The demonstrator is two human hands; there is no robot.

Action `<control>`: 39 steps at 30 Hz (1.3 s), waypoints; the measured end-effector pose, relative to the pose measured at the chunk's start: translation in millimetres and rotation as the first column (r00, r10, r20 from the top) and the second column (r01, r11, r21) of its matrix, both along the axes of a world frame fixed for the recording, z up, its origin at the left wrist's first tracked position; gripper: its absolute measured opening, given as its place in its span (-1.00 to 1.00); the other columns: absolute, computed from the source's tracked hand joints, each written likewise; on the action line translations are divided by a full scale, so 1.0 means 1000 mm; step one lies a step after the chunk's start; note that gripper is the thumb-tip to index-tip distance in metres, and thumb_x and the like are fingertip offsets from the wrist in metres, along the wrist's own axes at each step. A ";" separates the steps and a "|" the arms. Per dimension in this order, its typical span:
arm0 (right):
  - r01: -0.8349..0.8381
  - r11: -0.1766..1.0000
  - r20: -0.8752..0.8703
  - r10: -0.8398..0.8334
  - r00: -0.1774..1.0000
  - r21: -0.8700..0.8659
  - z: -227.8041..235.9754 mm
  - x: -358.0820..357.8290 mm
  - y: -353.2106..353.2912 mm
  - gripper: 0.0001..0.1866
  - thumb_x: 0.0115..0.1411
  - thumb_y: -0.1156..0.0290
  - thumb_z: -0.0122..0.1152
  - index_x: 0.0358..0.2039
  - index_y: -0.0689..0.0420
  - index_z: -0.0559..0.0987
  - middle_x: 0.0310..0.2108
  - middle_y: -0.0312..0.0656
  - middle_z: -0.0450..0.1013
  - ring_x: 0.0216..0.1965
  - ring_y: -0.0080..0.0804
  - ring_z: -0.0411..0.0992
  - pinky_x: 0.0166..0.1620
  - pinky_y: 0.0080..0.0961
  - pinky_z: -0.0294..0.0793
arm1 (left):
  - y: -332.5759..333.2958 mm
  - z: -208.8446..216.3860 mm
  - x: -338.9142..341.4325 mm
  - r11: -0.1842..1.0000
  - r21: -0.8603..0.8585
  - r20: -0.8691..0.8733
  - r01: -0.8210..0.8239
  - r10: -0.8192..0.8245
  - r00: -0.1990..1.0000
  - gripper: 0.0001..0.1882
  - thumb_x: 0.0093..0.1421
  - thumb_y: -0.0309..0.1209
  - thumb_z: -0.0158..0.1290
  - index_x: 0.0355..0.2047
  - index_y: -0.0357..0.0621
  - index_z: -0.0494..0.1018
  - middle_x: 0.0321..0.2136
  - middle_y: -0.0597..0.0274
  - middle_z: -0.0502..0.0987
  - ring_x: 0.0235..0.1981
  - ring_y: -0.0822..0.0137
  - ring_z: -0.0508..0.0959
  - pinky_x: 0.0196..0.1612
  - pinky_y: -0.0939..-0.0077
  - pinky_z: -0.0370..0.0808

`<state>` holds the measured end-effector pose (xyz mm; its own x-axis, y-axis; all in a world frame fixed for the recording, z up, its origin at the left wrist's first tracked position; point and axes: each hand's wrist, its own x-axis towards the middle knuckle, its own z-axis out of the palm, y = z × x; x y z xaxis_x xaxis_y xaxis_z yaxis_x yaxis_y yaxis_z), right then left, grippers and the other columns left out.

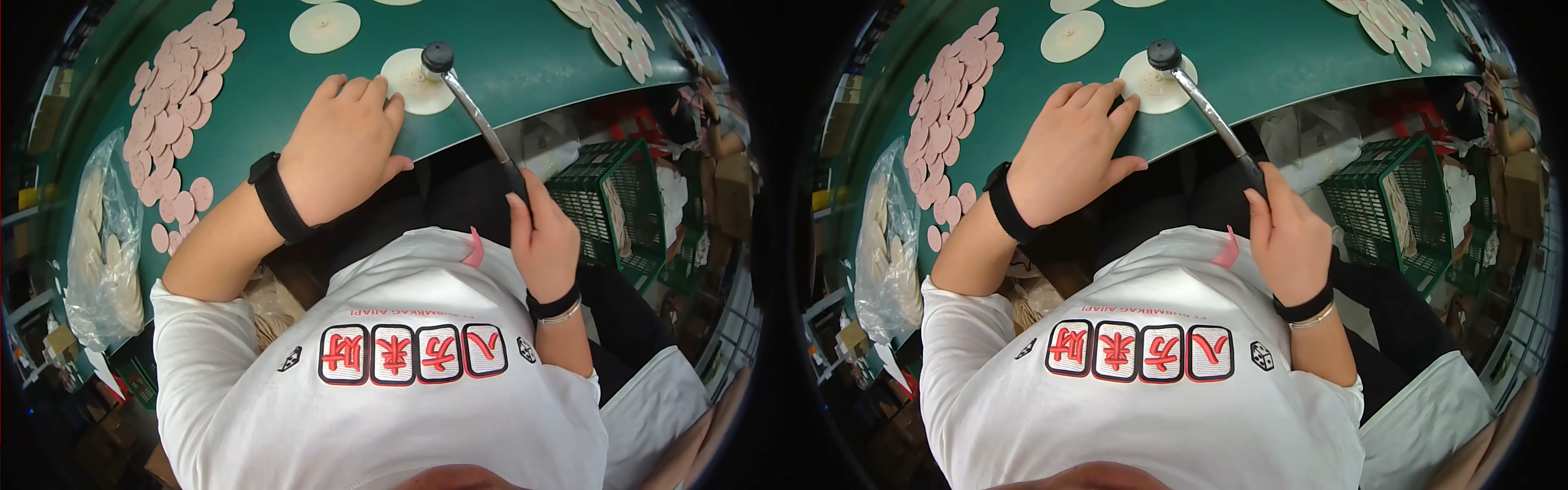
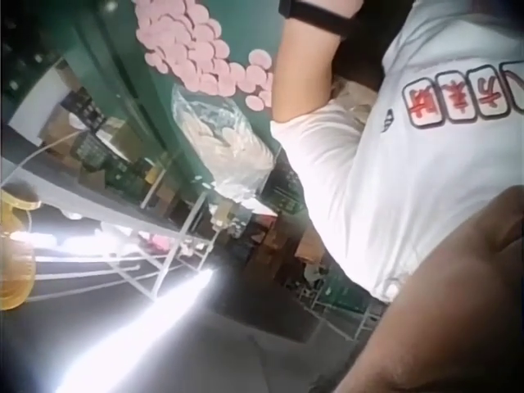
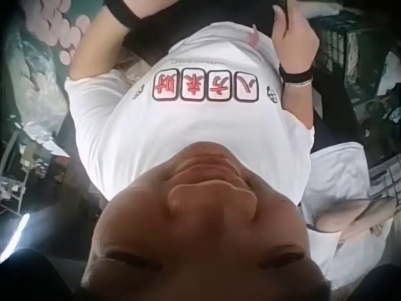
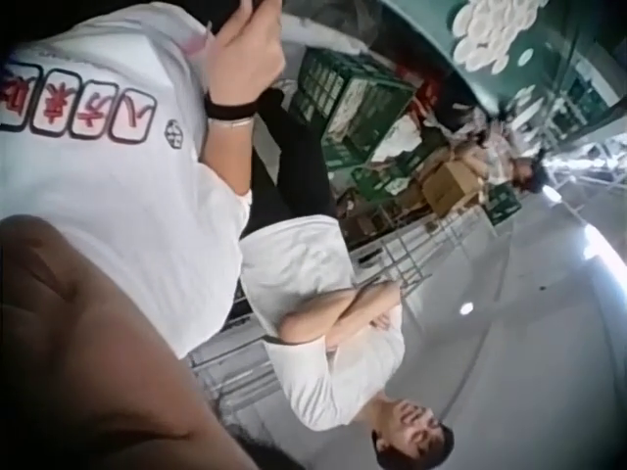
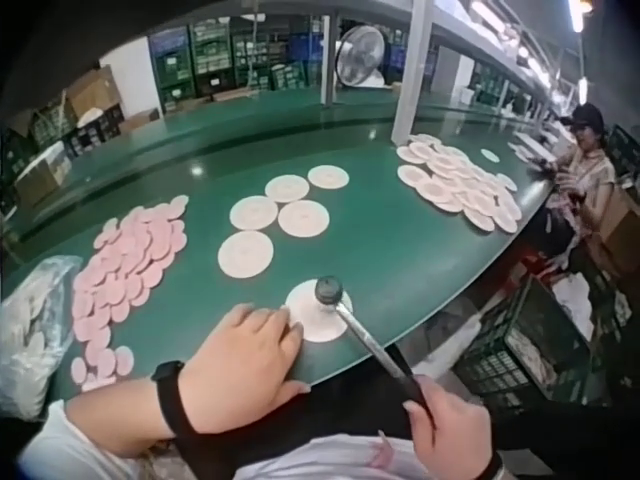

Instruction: The person assembles components by placing a pink disc onto a white base and striking the center with a hammer. This process is repeated for several sets of parts, with the person occasionally turning the discs over.

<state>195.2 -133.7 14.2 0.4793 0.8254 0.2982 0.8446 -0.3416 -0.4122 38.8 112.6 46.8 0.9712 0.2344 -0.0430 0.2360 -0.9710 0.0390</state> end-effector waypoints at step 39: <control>0.199 0.936 -0.760 0.100 0.642 0.292 -0.070 0.045 0.151 -0.55 0.47 0.10 0.16 -0.29 0.33 0.50 -0.46 -0.15 0.53 -0.50 -0.39 0.51 -0.47 -0.28 0.52 | 0.006 -0.012 0.013 -0.044 -0.985 0.142 0.165 0.325 0.935 -0.78 0.51 -0.39 -0.04 -0.02 -0.21 0.56 -0.23 0.27 0.66 -0.29 0.48 0.64 -0.37 0.59 0.57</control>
